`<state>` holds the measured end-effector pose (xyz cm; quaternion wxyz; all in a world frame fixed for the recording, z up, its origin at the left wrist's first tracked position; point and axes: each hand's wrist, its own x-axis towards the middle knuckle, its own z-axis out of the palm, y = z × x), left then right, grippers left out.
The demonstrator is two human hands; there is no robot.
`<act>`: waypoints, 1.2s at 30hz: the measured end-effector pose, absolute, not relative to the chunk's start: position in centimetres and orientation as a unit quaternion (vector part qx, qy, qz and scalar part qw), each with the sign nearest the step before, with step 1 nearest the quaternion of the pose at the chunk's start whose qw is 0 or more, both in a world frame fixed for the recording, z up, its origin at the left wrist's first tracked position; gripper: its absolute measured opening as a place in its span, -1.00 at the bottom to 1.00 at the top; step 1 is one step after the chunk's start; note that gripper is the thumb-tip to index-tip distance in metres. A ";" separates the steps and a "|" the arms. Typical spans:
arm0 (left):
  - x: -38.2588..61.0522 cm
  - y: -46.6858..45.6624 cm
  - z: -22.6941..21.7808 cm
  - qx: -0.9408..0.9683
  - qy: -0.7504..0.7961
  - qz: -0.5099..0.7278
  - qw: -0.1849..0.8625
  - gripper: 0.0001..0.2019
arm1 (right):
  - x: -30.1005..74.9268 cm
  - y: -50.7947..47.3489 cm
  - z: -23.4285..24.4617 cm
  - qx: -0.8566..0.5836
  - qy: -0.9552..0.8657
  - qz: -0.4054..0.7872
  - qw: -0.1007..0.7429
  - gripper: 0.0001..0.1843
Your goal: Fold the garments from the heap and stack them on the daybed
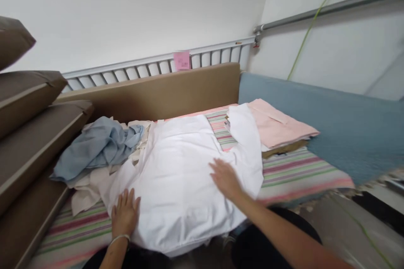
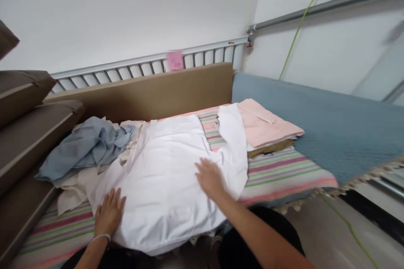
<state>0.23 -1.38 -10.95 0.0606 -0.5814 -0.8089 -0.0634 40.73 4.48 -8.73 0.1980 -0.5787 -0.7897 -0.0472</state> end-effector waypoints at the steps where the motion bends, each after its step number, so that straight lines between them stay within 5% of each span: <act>1: 0.3 -1.3 -11.0 -0.581 -0.809 -0.064 0.057 -0.45 | 39.2 3.2 -8.7 -0.538 -0.818 -0.036 0.198 -0.54; 4: -0.1 -1.2 -11.1 -0.584 -0.808 -0.070 0.047 -0.44 | 37.7 0.2 -9.8 -0.464 -0.864 -0.025 0.192 -0.48; 12: 0.0 -1.0 -11.5 -0.577 -0.810 -0.083 0.060 -0.44 | 48.9 -1.5 -12.9 -0.572 -0.796 -0.096 0.175 -0.47; 24: 1.4 -1.0 -9.6 -0.574 -0.815 -0.048 0.061 -0.50 | 47.0 1.1 -12.1 -0.635 -0.763 -0.034 0.112 -0.50; 32: 11.6 2.0 -10.6 -0.792 -0.596 -0.117 0.054 -0.47 | 36.5 1.1 -9.9 -0.437 -0.884 0.097 0.132 -0.43; 36: 7.3 7.0 -11.4 -0.733 -0.668 -0.100 0.078 -0.49 | 37.7 7.8 -9.7 -0.439 -0.885 0.106 0.111 -0.43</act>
